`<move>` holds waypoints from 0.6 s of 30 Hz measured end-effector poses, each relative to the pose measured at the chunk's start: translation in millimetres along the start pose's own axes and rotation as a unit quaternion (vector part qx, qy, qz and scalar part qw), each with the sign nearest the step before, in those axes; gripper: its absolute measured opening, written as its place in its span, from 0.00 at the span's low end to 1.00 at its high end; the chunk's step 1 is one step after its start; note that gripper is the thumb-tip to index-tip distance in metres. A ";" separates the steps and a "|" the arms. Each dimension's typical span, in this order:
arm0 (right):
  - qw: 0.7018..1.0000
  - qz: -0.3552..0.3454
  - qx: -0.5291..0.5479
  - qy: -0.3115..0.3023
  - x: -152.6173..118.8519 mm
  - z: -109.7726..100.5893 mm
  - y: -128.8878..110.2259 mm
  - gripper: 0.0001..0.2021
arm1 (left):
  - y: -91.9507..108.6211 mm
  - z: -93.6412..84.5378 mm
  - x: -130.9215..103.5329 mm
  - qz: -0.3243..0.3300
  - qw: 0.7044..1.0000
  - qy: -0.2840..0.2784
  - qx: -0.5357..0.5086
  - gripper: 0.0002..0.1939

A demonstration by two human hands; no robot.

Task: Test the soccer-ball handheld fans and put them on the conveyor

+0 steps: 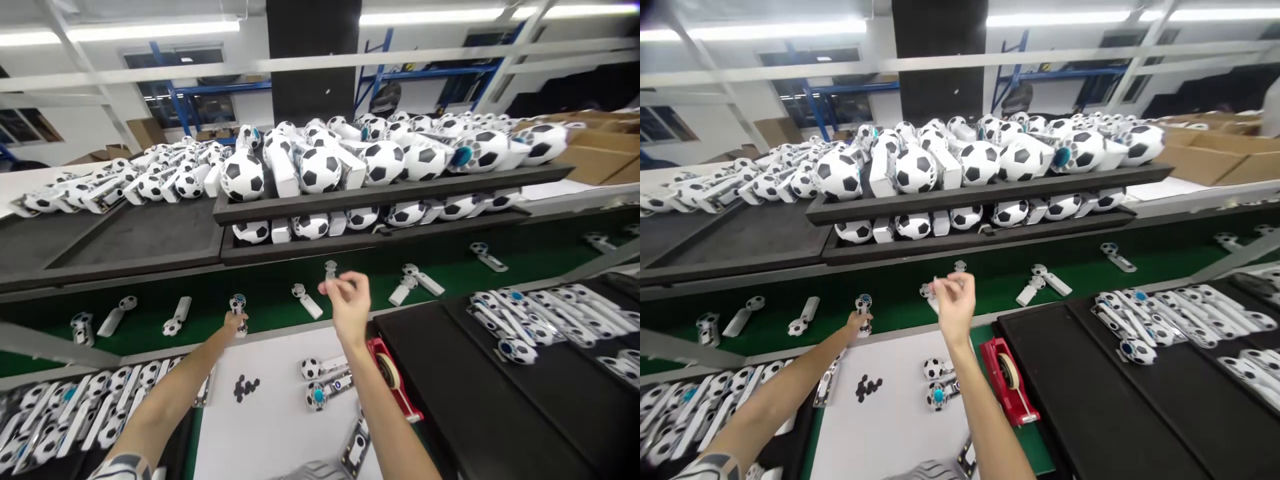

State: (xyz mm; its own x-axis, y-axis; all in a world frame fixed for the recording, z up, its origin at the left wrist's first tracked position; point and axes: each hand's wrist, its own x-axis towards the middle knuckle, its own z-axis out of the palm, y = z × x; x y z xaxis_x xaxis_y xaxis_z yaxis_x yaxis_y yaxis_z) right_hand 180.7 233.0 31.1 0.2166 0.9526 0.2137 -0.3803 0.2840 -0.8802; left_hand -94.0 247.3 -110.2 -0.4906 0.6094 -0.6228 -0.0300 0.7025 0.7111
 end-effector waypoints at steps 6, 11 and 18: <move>0.996 -0.064 0.047 0.051 58.6 34.8 23.8 0.17 | 4.4 -2.5 65.2 -0.054 0.993 0.072 0.079 0.16; 0.992 -0.085 0.064 0.061 67.5 33.4 32.0 0.14 | -5.3 -1.1 104.1 -0.070 0.982 0.110 0.135 0.18; 0.993 -0.095 0.058 0.051 68.5 37.3 24.7 0.13 | -12.8 -1.2 116.5 -0.053 0.979 0.134 0.142 0.17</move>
State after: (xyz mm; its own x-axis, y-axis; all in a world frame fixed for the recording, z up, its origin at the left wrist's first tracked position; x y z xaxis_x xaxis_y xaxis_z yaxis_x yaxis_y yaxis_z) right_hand 152.6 309.3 39.8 0.3818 0.8664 0.3218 -0.4230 0.4734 -0.7726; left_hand -151.7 308.8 -191.5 -0.7093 0.4369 -0.5532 0.1316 0.8530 0.5050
